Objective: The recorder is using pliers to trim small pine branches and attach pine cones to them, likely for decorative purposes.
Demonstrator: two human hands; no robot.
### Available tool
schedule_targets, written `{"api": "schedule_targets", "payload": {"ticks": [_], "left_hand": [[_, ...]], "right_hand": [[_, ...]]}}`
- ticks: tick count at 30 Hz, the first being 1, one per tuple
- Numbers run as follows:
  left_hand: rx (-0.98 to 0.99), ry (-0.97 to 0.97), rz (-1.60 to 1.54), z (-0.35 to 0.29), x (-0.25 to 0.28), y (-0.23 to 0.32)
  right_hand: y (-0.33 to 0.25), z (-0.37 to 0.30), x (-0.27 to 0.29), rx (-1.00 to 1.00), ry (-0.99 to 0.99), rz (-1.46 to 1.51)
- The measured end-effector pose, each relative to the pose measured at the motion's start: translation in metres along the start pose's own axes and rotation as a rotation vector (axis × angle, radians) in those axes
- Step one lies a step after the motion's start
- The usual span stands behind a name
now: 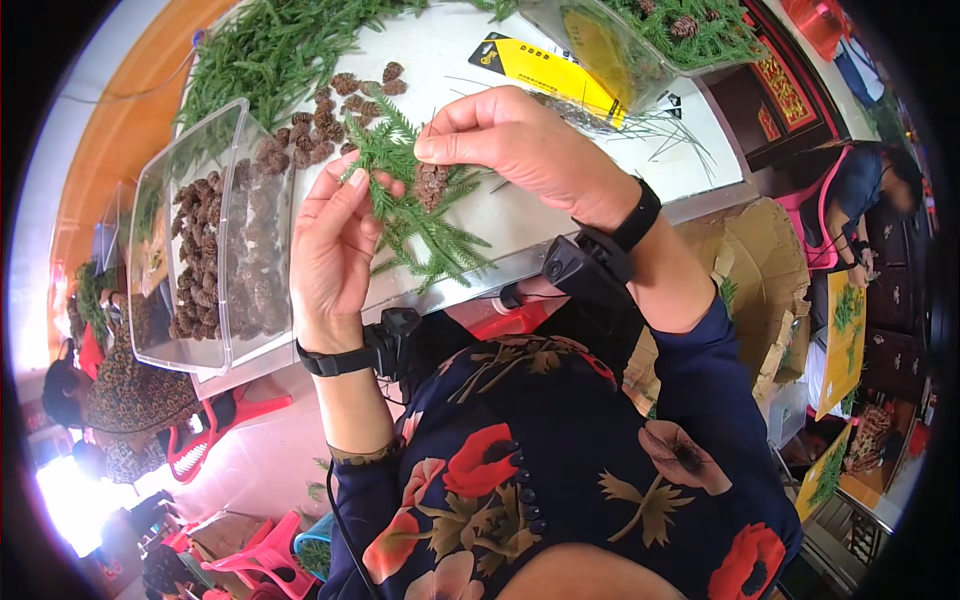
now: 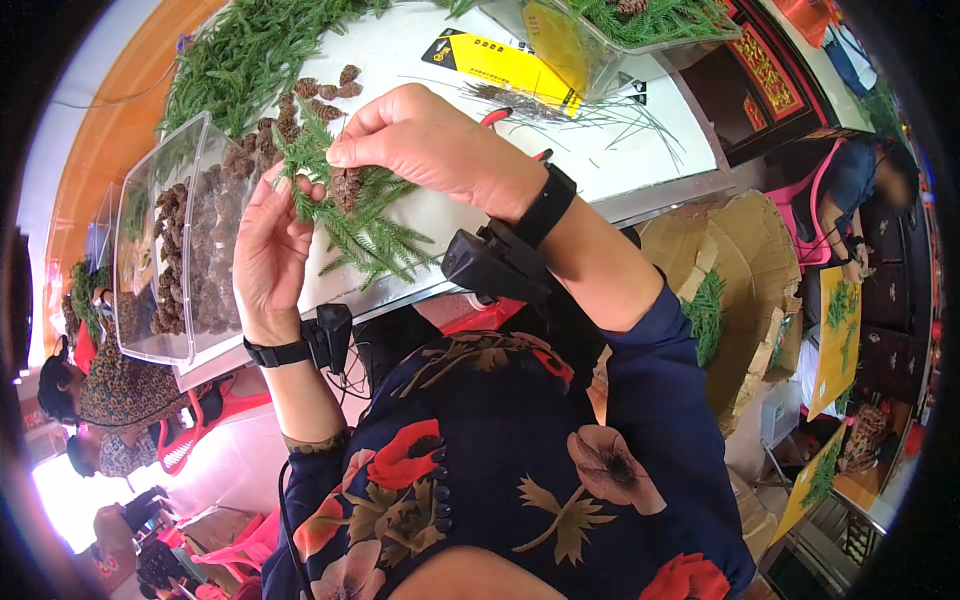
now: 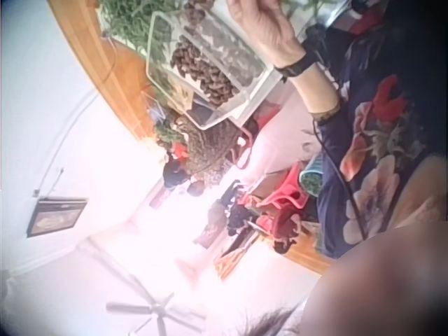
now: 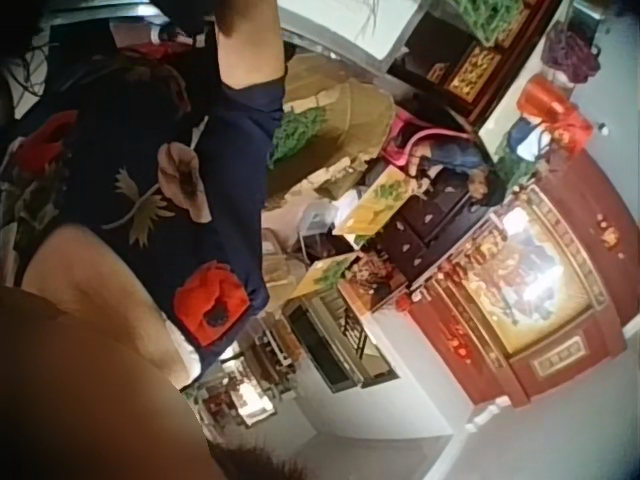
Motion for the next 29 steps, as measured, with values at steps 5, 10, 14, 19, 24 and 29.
{"api": "schedule_targets", "payload": {"ticks": [5, 10, 14, 19, 24, 29], "left_hand": [[-0.001, 0.098, 0.077, -0.004, -0.008, 0.004], [-0.036, -0.040, 0.081, -0.003, -0.008, 0.001], [-0.053, -0.002, 0.151, -0.003, -0.012, 0.000], [-0.113, 0.093, 0.292, -0.002, -0.013, -0.004], [-0.172, 0.103, 0.268, 0.001, -0.013, -0.005], [-0.152, 0.053, 0.150, 0.001, -0.018, -0.006]], "right_hand": [[0.002, -0.005, -0.007, 0.014, 0.016, -0.108], [0.005, -0.004, -0.006, 0.098, 0.075, -0.003], [-0.001, -0.010, -0.003, 0.130, 0.149, -0.074], [-0.021, -0.031, -0.008, 0.216, 0.316, -0.282], [-0.010, -0.037, -0.017, 0.191, 0.367, -0.422], [-0.004, -0.030, -0.016, 0.239, 0.368, -0.457]]}}
Point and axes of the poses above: each hand's wrist, its own z-axis towards the middle knuckle, its own x-axis out of the back of the hand, y = z × x, the point moved 4 cm from there along z, towards the middle knuckle, and after that the axes turned 4 degrees about z, right-handed, at the moved point
